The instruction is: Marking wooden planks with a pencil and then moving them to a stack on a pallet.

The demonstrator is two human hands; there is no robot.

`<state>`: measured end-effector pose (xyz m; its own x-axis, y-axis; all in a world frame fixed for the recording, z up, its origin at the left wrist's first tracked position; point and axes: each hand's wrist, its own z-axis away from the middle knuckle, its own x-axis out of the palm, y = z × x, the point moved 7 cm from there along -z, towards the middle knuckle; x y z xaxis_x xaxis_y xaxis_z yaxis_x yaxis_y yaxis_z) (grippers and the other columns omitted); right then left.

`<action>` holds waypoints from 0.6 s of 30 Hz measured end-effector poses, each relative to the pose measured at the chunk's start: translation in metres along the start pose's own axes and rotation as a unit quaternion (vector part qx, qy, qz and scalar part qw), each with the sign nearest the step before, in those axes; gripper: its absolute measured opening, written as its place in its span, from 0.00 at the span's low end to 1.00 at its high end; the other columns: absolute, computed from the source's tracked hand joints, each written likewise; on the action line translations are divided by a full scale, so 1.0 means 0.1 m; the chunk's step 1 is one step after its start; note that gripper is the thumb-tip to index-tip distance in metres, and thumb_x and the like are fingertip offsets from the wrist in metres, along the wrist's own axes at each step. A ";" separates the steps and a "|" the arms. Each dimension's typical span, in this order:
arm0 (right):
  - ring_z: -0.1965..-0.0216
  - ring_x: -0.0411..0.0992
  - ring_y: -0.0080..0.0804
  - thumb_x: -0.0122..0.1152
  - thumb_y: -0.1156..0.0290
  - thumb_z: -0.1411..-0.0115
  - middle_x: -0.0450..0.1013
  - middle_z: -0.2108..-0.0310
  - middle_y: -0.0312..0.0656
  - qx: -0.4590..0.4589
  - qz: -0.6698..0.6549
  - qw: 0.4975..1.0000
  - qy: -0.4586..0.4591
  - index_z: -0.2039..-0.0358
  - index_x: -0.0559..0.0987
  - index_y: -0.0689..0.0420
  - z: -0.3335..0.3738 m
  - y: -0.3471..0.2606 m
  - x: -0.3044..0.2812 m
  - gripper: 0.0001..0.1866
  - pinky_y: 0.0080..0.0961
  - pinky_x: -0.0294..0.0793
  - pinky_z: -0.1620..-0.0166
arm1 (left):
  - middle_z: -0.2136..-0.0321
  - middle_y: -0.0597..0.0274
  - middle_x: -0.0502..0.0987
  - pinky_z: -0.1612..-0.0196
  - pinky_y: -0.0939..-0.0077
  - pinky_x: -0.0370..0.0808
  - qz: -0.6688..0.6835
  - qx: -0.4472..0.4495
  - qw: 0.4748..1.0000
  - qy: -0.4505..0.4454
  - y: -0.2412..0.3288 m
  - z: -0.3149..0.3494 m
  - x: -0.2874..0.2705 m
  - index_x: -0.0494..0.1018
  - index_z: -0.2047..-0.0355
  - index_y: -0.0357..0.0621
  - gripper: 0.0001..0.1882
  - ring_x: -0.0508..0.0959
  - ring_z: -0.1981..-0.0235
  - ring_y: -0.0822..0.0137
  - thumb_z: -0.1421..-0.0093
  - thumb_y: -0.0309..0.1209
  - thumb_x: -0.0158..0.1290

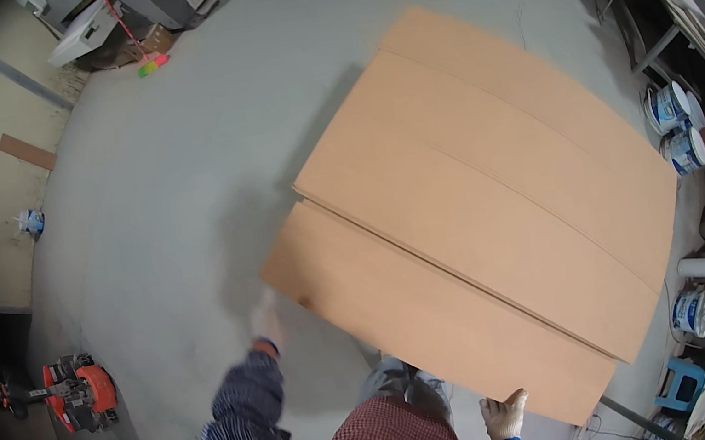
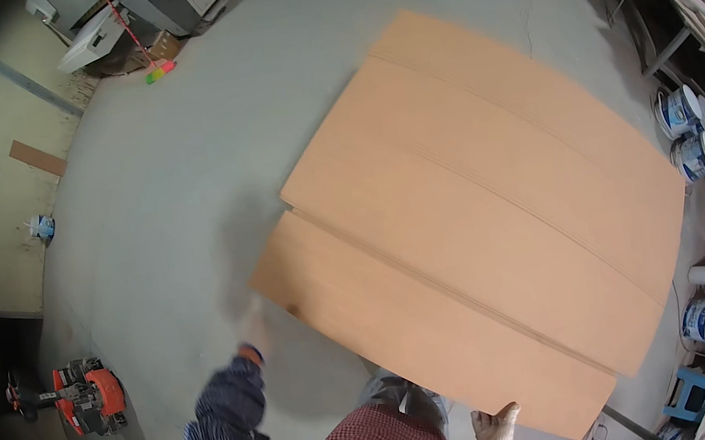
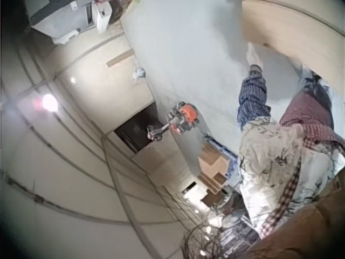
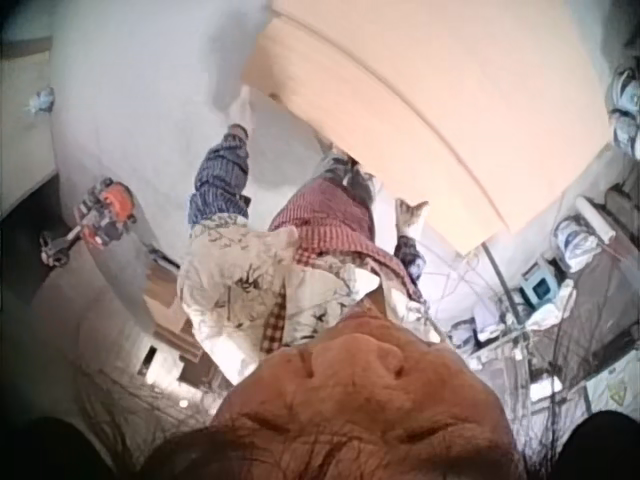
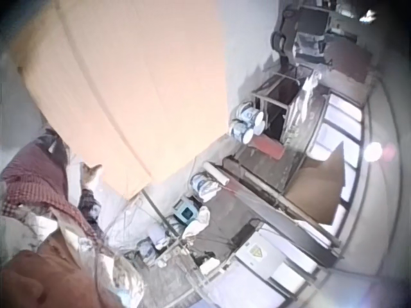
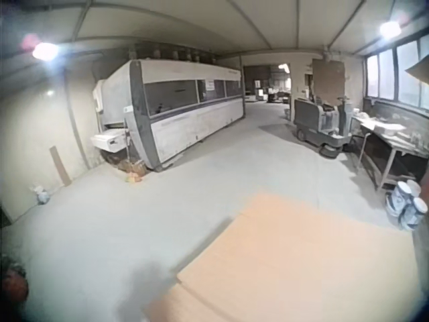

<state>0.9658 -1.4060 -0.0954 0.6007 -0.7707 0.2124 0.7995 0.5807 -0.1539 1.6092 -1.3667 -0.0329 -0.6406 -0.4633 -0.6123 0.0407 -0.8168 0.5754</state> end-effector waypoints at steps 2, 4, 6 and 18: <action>0.43 0.64 0.39 0.57 0.36 0.42 0.67 0.44 0.36 -0.108 0.056 0.989 -0.080 0.40 0.66 0.44 -0.01 -0.03 0.33 0.37 0.43 0.67 0.42 | 0.65 0.54 0.78 0.58 0.59 0.72 0.038 -0.014 0.993 -0.111 -0.39 0.39 0.52 0.73 0.57 0.39 0.26 0.78 0.64 0.57 0.30 0.51 0.40; 0.44 0.65 0.40 0.57 0.38 0.41 0.67 0.43 0.36 -0.157 0.007 0.986 -0.061 0.41 0.67 0.44 -0.06 -0.22 0.21 0.34 0.44 0.68 0.44 | 0.58 0.54 0.77 0.58 0.57 0.75 0.411 -0.225 0.862 -0.194 0.10 0.87 1.29 0.69 0.50 0.39 0.24 0.79 0.61 0.57 0.30 0.49 0.40; 0.43 0.65 0.41 0.56 0.38 0.41 0.67 0.42 0.36 -0.131 0.007 0.987 -0.093 0.40 0.67 0.44 -0.17 -0.25 0.16 0.34 0.46 0.69 0.46 | 0.52 0.51 0.74 0.55 0.52 0.75 0.419 -0.182 0.871 -0.179 0.24 0.84 1.34 0.64 0.47 0.36 0.25 0.78 0.57 0.53 0.30 0.46 0.42; 0.36 0.59 0.49 0.62 0.37 0.47 0.61 0.39 0.54 0.058 0.139 0.987 -0.048 0.39 0.64 0.56 -0.48 -0.58 -0.09 0.45 0.52 0.64 0.39 | 0.54 0.47 0.75 0.60 0.57 0.82 0.313 -0.160 0.919 -0.176 0.35 0.58 1.48 0.66 0.48 0.33 0.19 0.81 0.59 0.51 0.34 0.33 0.48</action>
<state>0.9143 -1.4450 -0.1346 0.7897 -0.5512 0.2694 0.5937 0.7972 -0.1092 1.4714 -1.4436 -0.0715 -0.6207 -0.7834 0.0309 0.6741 -0.5131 0.5314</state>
